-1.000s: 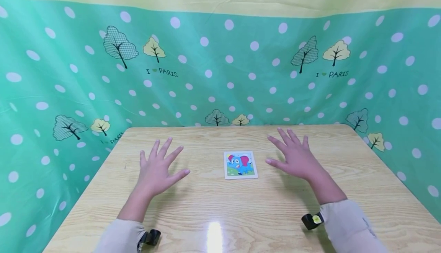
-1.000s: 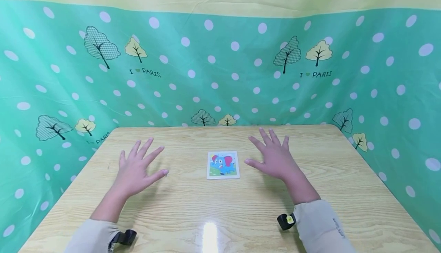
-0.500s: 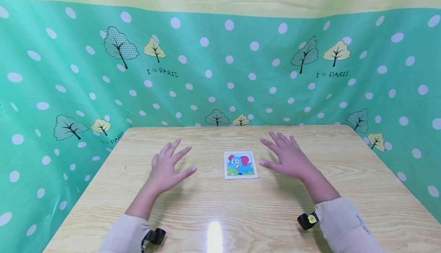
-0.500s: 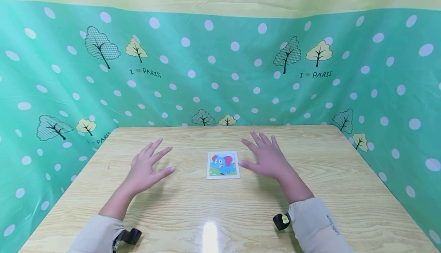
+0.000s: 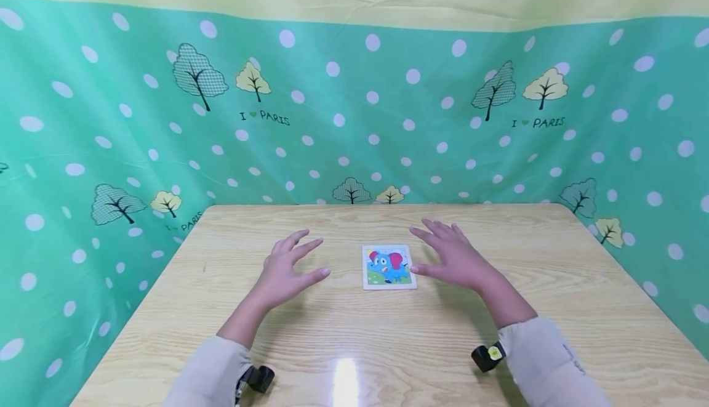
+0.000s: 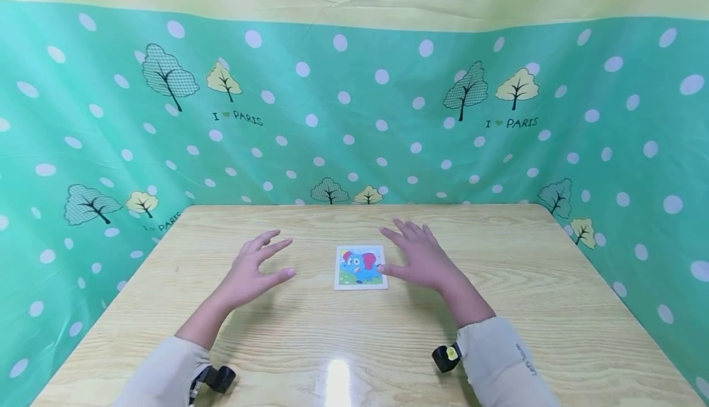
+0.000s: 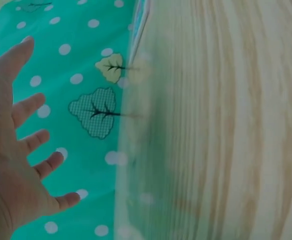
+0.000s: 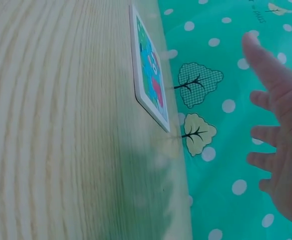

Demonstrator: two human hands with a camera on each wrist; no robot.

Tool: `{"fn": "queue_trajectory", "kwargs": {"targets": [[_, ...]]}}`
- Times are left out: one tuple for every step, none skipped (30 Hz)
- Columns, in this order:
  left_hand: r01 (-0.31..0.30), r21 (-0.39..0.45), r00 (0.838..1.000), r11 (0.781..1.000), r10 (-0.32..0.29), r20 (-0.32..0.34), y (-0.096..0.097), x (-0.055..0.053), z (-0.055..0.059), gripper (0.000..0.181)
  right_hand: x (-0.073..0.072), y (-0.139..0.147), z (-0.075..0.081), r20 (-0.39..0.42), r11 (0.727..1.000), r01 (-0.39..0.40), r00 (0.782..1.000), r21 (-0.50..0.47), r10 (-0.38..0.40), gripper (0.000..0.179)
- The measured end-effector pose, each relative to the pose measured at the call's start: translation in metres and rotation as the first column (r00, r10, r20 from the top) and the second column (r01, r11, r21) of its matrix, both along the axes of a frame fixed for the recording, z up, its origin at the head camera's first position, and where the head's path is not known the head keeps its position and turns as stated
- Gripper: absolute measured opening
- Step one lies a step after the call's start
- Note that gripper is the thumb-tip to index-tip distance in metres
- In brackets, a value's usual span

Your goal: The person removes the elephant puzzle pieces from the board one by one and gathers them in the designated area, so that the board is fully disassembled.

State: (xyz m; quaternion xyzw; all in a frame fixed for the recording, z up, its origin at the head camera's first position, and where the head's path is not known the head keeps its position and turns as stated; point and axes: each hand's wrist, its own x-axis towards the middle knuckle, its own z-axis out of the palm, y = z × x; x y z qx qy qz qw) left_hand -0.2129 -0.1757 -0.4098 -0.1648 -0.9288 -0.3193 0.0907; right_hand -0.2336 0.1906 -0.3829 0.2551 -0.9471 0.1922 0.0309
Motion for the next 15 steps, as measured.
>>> {"fn": "queue_trajectory", "kwargs": {"targets": [[0.002,0.006,1.000,1.000,-0.002,0.006,0.002,-0.001,-0.001,0.070,-0.001,-0.001,-0.001,0.010,1.000,-0.004,1.000,-0.010,0.004,0.081],[0.005,0.008,1.000,1.000,-0.005,0.010,0.004,-0.001,-0.001,0.069,-0.001,-0.002,-0.002,0.019,1.000,-0.006,1.000,-0.021,0.006,0.082],[0.007,0.010,1.000,1.000,-0.008,0.014,0.006,-0.002,-0.002,0.069,-0.002,-0.003,-0.003,0.025,0.999,-0.009,1.000,-0.031,0.010,0.082],[0.011,0.013,1.000,1.000,-0.011,0.022,0.007,-0.003,-0.003,0.069,-0.003,-0.003,-0.004,0.030,0.999,-0.012,0.999,-0.043,0.014,0.082],[0.016,0.015,0.999,1.000,-0.017,0.028,0.009,-0.003,-0.003,0.069,-0.004,-0.004,-0.005,0.034,0.998,-0.016,0.999,-0.057,0.018,0.082],[0.022,0.019,0.999,1.000,-0.022,0.039,0.010,-0.004,-0.003,0.069,-0.005,-0.005,-0.006,0.039,0.997,-0.023,0.999,-0.072,0.026,0.080],[0.029,0.024,0.998,0.999,-0.030,0.049,0.011,-0.004,-0.003,0.069,-0.005,-0.006,-0.007,0.042,0.996,-0.030,0.999,-0.083,0.034,0.079],[0.035,0.031,0.997,0.999,-0.037,0.064,0.013,-0.005,-0.003,0.069,-0.006,-0.007,-0.008,0.047,0.995,-0.038,0.998,-0.094,0.042,0.077],[0.043,0.039,0.996,0.998,-0.046,0.077,0.014,-0.005,-0.003,0.070,-0.007,-0.008,-0.009,0.052,0.994,-0.045,0.997,-0.102,0.050,0.076],[0.049,0.045,0.995,0.998,-0.053,0.089,0.015,-0.006,-0.003,0.070,-0.007,-0.009,-0.009,0.060,0.993,-0.048,0.997,-0.109,0.055,0.076],[0.055,0.053,0.993,0.997,-0.060,0.100,0.017,-0.006,-0.003,0.071,-0.007,-0.010,-0.010,0.068,0.992,-0.051,0.996,-0.113,0.059,0.075],[0.059,0.061,0.991,0.996,-0.066,0.113,0.018,-0.006,-0.002,0.071,-0.007,-0.010,-0.010,0.075,0.992,-0.054,0.995,-0.115,0.062,0.075],[0.063,0.067,0.990,0.996,-0.070,0.122,0.019,-0.007,-0.002,0.070,-0.008,-0.011,-0.011,0.080,0.992,-0.054,0.995,-0.115,0.064,0.075],[0.065,0.070,0.989,0.995,-0.074,0.127,0.020,-0.007,-0.003,0.070,-0.008,-0.012,-0.011,0.085,0.992,-0.054,0.994,-0.117,0.064,0.074],[0.068,0.072,0.989,0.995,-0.077,0.127,0.021,-0.008,-0.003,0.070,-0.008,-0.013,-0.011,0.089,0.991,-0.053,0.994,-0.121,0.064,0.074]]}}
